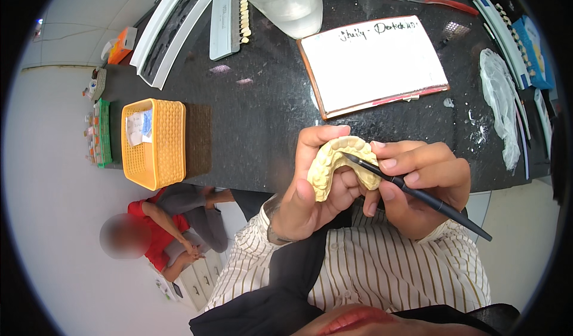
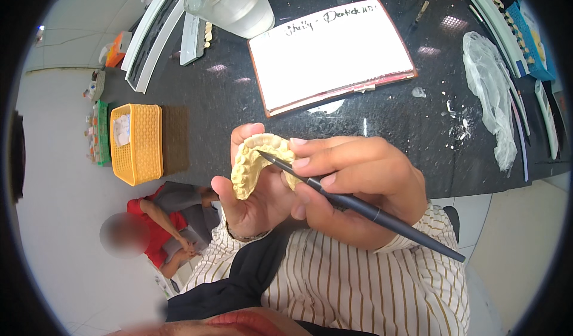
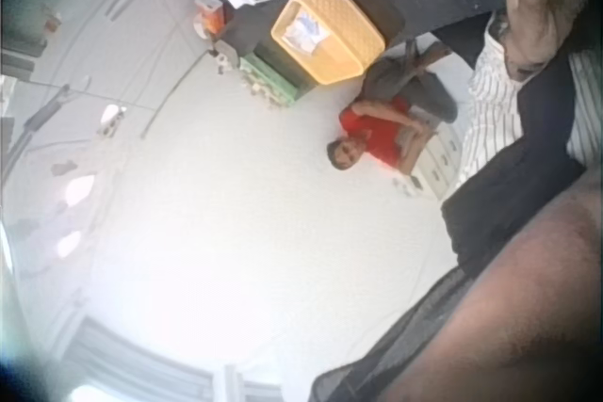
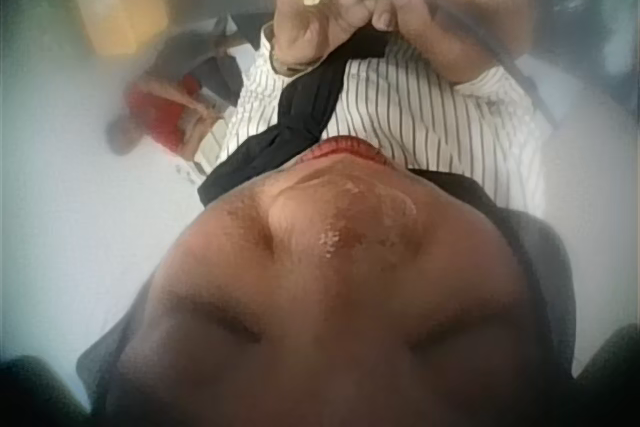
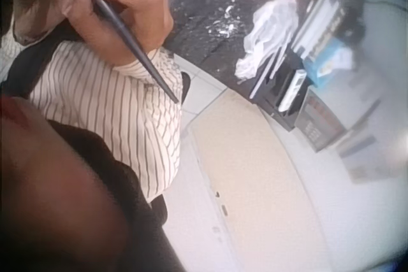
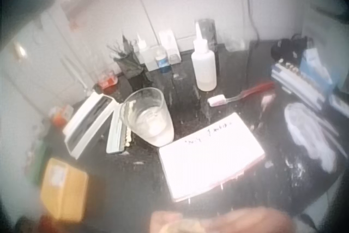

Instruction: The person holds a yellow dental model in their left hand and uses a black sculpting tool in their right hand to carve and shape the surface. They periodically dip the tool into a glass of water and wipe it on a plastic bag on the table. The person rotates the model to work on different angles.

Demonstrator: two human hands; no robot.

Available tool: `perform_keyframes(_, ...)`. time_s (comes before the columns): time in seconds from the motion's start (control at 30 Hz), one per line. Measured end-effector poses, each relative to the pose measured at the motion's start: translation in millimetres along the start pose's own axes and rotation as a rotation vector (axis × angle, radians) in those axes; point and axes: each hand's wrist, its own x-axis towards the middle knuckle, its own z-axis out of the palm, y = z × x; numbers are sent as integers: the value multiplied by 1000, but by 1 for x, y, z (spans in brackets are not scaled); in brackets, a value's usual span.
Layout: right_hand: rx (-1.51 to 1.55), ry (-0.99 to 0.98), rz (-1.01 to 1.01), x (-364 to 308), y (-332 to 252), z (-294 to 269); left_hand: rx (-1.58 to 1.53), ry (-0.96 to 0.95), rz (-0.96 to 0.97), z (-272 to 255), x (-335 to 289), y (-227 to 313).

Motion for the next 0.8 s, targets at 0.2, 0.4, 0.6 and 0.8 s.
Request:
perform_keyframes(0.2,24,-10,-69,-1,4,-3,76,68,-4,5,-1,1)
perform_keyframes(0.4,172,301,-289,-7,-3,-11,-71,30,-7,10,6,0)
perform_keyframes(0.6,-221,793,-111,13,-30,-69,-270,18,57,9,4,-6)
perform_keyframes(0.8,-467,644,147,-10,-38,-131,-90,124,47,16,4,-6)
